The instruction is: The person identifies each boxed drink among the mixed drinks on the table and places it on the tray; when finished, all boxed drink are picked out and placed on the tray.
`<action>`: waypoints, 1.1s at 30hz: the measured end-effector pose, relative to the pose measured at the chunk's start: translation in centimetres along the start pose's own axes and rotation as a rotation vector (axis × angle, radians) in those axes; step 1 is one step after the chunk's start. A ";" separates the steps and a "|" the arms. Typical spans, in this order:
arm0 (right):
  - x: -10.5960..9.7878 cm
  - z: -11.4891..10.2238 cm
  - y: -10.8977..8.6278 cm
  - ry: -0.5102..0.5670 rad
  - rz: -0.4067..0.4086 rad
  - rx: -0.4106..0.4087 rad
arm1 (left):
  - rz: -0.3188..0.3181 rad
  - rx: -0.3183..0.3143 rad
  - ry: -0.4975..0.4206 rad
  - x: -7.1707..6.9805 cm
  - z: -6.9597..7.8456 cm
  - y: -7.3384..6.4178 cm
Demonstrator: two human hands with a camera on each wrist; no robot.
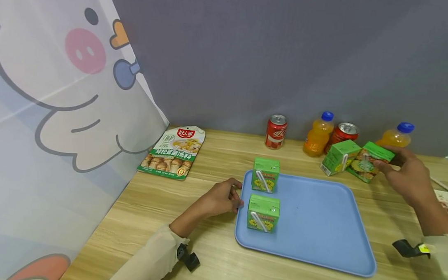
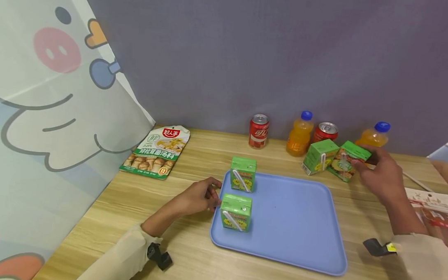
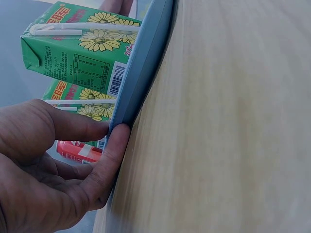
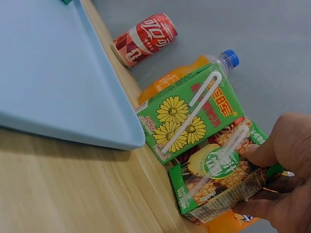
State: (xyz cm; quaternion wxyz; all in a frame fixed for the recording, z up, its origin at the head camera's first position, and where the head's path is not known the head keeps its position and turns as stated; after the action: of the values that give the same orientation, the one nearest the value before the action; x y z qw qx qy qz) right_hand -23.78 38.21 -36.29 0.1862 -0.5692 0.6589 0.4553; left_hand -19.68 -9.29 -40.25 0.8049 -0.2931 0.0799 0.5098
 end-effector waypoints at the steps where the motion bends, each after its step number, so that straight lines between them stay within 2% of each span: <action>1: -0.1 0.0 -0.1 -0.001 0.003 0.004 | 0.001 0.000 0.000 0.0 0.0 0.0; 11: -1.4 -0.9 -0.9 0.005 0.004 0.080 | -0.001 0.005 -0.006 0.0 -0.1 0.0; 16: -2.4 -1.8 -1.5 0.030 0.033 0.123 | 0.001 0.003 -0.001 0.0 0.0 0.0; 20: -2.7 -2.5 -2.4 0.050 0.086 0.098 | 0.007 0.004 0.010 0.0 0.0 0.1; 27: -3.0 -4.3 -4.4 0.069 0.152 -0.010 | 0.011 0.007 0.027 0.0 0.0 -0.1; 29: -3.2 -5.2 -4.9 0.106 0.164 -0.051 | 0.011 0.010 0.026 0.0 0.0 -0.1; 33: -3.1 -6.6 -5.7 0.255 0.166 -0.125 | 0.014 0.004 0.031 0.0 0.0 0.0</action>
State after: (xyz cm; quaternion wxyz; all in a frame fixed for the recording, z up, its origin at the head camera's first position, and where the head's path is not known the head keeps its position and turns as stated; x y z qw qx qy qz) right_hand -15.89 34.98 -32.67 0.0271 -0.5764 0.6922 0.4335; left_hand -19.65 -9.25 -40.21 0.8006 -0.2989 0.0954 0.5105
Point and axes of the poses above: each hand's wrist, its own y-axis towards the middle knuckle, its own x-axis out of the palm, z = x × y, the point moved 3 cm from there along y, towards the middle knuckle, and after that the axes turned 14 degrees about -x, right-handed, at the moved point
